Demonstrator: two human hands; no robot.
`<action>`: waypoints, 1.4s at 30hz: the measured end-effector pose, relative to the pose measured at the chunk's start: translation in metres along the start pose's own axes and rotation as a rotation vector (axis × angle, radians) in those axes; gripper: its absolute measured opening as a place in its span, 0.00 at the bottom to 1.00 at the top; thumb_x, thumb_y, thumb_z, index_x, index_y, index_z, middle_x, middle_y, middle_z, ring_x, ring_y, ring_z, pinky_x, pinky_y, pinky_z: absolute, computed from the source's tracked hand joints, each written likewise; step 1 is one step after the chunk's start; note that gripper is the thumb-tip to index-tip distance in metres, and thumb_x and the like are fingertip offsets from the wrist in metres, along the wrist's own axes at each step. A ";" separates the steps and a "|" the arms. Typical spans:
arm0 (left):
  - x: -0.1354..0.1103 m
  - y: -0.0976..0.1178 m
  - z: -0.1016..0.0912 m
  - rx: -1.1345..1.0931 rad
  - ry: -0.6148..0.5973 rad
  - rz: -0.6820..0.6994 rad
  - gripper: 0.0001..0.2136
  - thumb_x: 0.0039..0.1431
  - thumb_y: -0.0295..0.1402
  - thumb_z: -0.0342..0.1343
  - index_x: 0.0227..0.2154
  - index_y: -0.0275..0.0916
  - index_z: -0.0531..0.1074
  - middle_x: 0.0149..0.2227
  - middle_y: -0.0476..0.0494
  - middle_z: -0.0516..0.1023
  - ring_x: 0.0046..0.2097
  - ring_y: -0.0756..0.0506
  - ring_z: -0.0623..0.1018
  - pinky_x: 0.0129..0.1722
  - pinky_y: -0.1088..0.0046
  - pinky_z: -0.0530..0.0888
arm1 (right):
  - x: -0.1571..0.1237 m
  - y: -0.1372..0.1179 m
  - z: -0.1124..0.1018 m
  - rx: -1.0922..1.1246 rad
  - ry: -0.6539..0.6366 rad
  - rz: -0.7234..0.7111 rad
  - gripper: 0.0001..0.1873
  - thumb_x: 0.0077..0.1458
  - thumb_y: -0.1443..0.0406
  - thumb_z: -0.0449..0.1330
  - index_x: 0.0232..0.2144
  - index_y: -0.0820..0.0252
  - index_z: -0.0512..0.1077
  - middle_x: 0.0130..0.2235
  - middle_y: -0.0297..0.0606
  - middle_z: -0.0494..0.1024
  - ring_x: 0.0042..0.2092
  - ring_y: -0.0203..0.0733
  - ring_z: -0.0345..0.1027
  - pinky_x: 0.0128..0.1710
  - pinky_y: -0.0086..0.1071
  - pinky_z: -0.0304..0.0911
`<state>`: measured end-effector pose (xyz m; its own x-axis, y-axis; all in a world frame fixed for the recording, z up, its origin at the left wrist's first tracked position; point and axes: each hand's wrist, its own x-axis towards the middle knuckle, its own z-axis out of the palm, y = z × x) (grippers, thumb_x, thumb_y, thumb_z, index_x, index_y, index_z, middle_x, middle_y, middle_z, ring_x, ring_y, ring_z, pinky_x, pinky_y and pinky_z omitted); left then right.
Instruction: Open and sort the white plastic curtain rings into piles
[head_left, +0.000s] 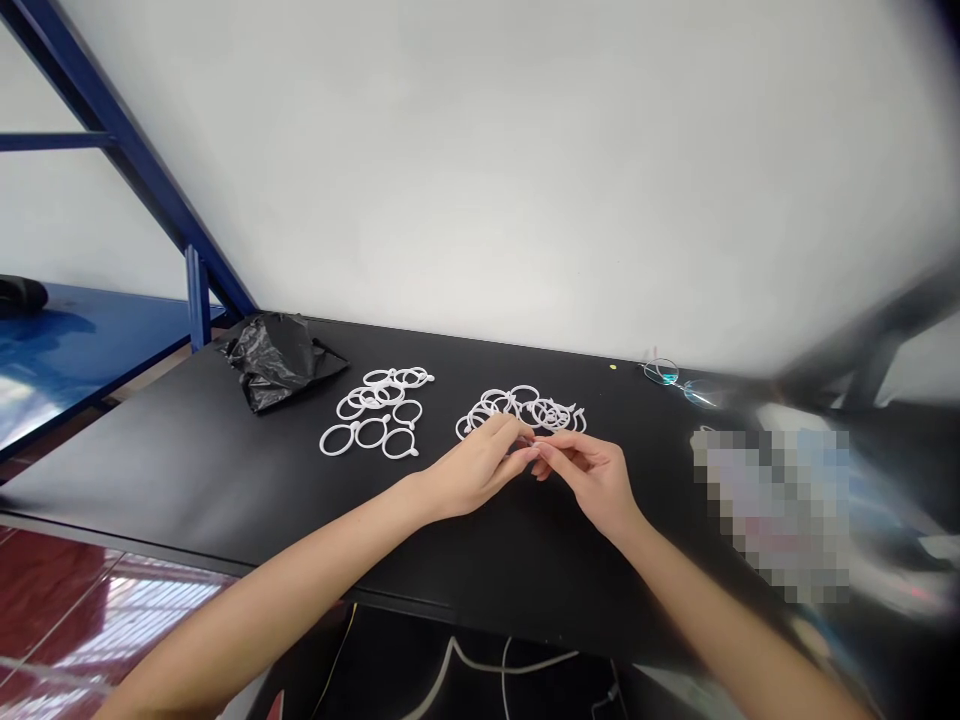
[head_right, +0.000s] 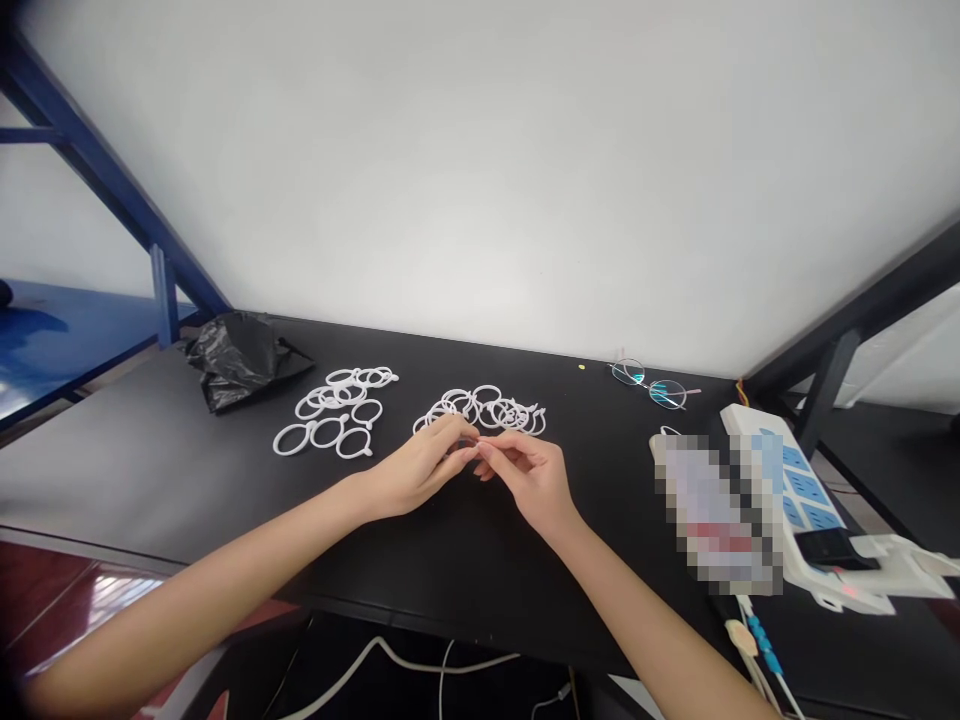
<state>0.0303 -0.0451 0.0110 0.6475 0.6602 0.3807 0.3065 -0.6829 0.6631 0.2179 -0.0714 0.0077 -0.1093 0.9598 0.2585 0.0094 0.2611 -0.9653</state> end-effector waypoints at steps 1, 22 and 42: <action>0.000 0.001 -0.001 0.008 -0.002 -0.006 0.09 0.70 0.35 0.42 0.43 0.39 0.66 0.42 0.42 0.73 0.44 0.46 0.72 0.45 0.68 0.71 | 0.000 0.001 0.000 0.002 -0.001 0.008 0.05 0.53 0.62 0.66 0.30 0.58 0.80 0.25 0.35 0.79 0.26 0.37 0.74 0.28 0.32 0.75; -0.050 -0.086 -0.110 0.853 -0.003 -0.431 0.16 0.67 0.40 0.42 0.49 0.36 0.68 0.47 0.36 0.75 0.49 0.36 0.73 0.47 0.57 0.69 | 0.001 -0.001 -0.003 0.010 0.075 0.091 0.14 0.56 0.55 0.63 0.36 0.59 0.78 0.30 0.38 0.80 0.25 0.35 0.71 0.25 0.30 0.69; 0.001 -0.051 -0.032 0.202 0.008 -0.128 0.12 0.63 0.40 0.54 0.45 0.40 0.72 0.48 0.40 0.75 0.49 0.43 0.75 0.49 0.63 0.73 | 0.002 0.001 -0.004 -0.028 0.089 0.082 0.14 0.56 0.55 0.63 0.35 0.60 0.77 0.31 0.39 0.80 0.25 0.36 0.71 0.26 0.33 0.70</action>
<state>-0.0073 0.0005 -0.0017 0.5888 0.7475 0.3075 0.5195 -0.6414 0.5646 0.2214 -0.0688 0.0077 -0.0186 0.9830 0.1826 0.0422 0.1833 -0.9822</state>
